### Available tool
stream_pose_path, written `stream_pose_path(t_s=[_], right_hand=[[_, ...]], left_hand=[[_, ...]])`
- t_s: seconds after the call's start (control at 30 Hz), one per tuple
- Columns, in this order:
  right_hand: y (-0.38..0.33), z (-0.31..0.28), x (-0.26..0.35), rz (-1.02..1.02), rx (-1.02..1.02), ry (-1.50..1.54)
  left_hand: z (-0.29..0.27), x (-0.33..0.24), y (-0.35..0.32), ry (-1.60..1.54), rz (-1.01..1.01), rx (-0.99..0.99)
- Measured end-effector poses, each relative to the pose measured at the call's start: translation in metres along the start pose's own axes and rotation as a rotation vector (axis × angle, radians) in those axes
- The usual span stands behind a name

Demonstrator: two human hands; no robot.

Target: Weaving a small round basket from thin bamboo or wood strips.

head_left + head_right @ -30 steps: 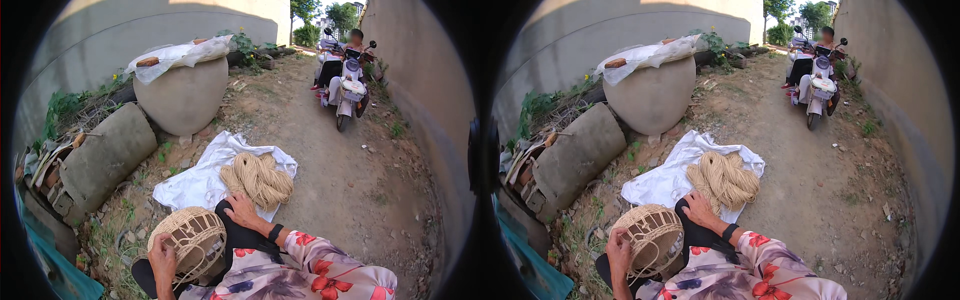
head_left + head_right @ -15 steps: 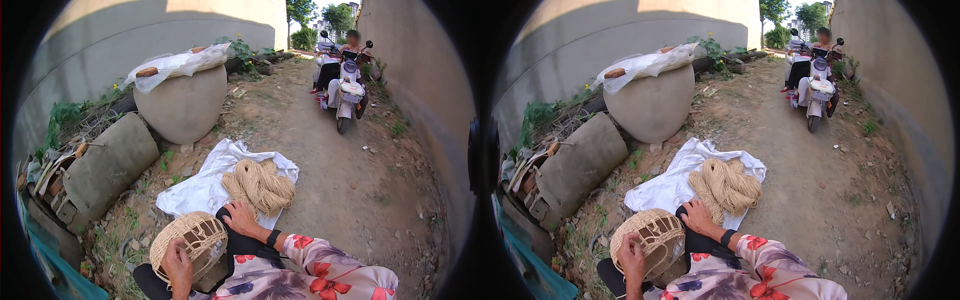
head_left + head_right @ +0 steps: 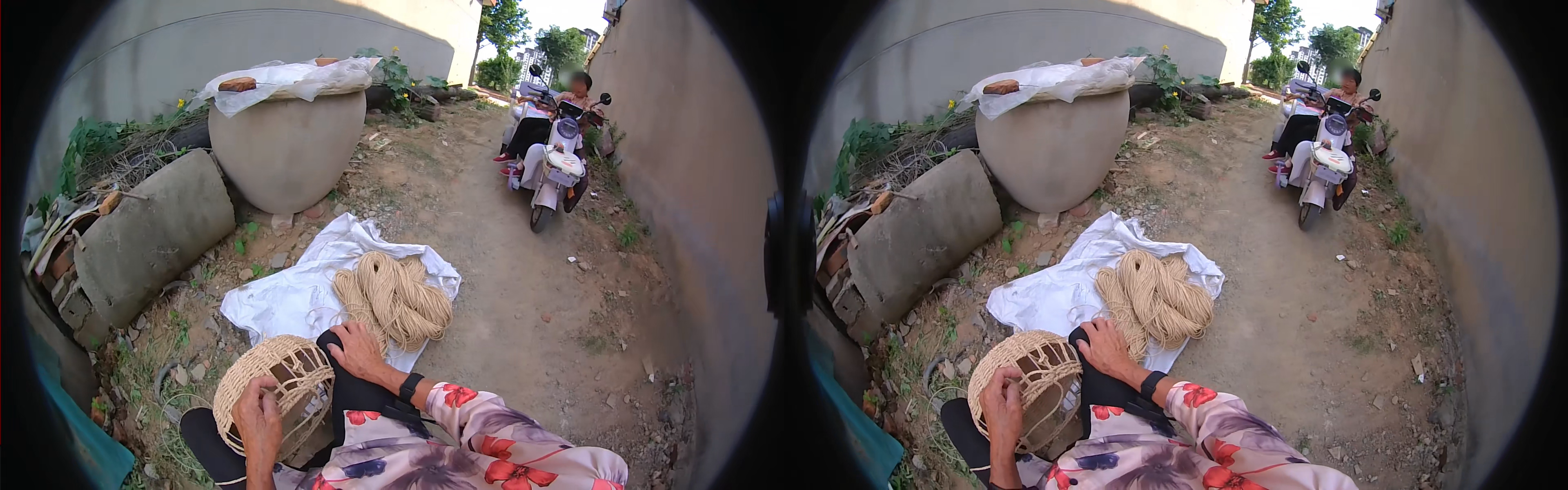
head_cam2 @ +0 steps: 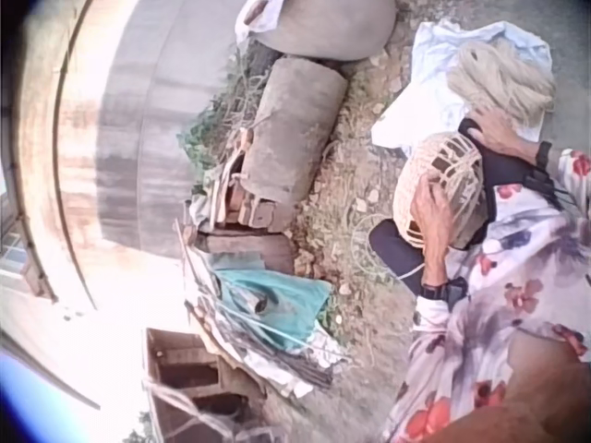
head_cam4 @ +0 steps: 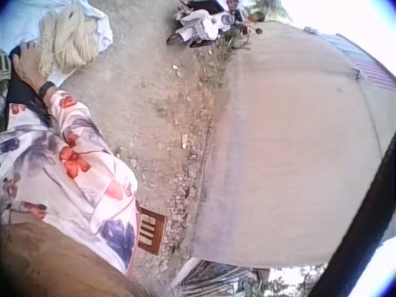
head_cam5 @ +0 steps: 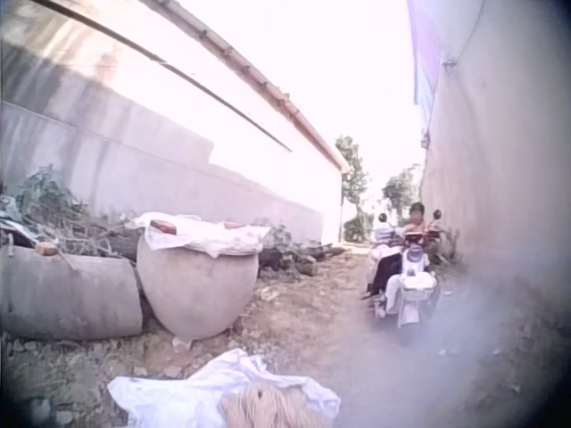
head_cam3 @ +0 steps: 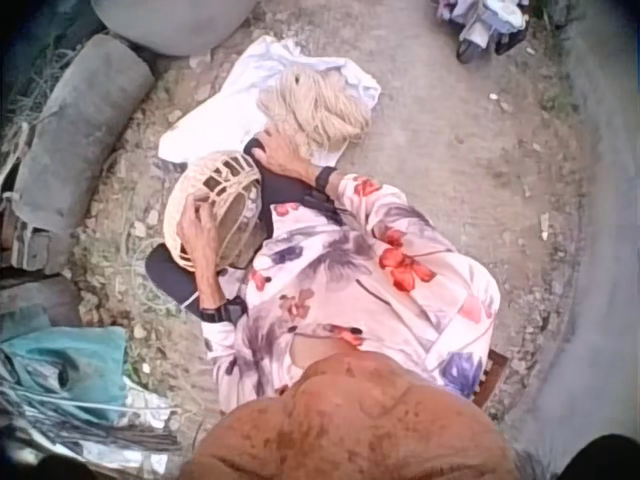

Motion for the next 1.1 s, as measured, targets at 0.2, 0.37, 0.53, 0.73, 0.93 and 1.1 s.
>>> stream_pose_path(t_s=[0.2, 0.37, 0.53, 0.73, 0.93, 1.1], right_hand=[[-0.002, -0.004, -0.011, 0.026, -0.053, 0.051], [-0.006, -0.010, -0.027, 0.057, -0.078, 0.087], [-0.007, -0.017, -0.037, 0.058, -0.110, 0.088], [-0.007, -0.009, -0.019, 0.036, -0.078, 0.060], [-0.001, 0.003, 0.001, 0.012, -0.022, 0.027], [0.000, 0.007, 0.000, -0.018, -0.049, 0.023]], left_hand=[[0.000, 0.010, 0.003, -0.089, -0.075, 0.083], [0.000, -0.022, 0.006, -0.012, 0.054, 0.122], [0.009, -0.007, 0.008, -0.030, -0.025, 0.134], [0.012, -0.014, 0.009, 0.067, 0.088, 0.087], [0.007, 0.001, 0.010, 0.046, -0.053, 0.076], [0.006, 0.006, 0.007, 0.037, -0.047, 0.055]])
Point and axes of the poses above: each hand's wrist, its own y-axis towards the middle knuckle, its own z-axis out of the palm, x = y × z, the point moved 7 cm from there along y, towards the middle knuckle, and after that the axes turned 4 degrees about y, right-handed, at the moved point
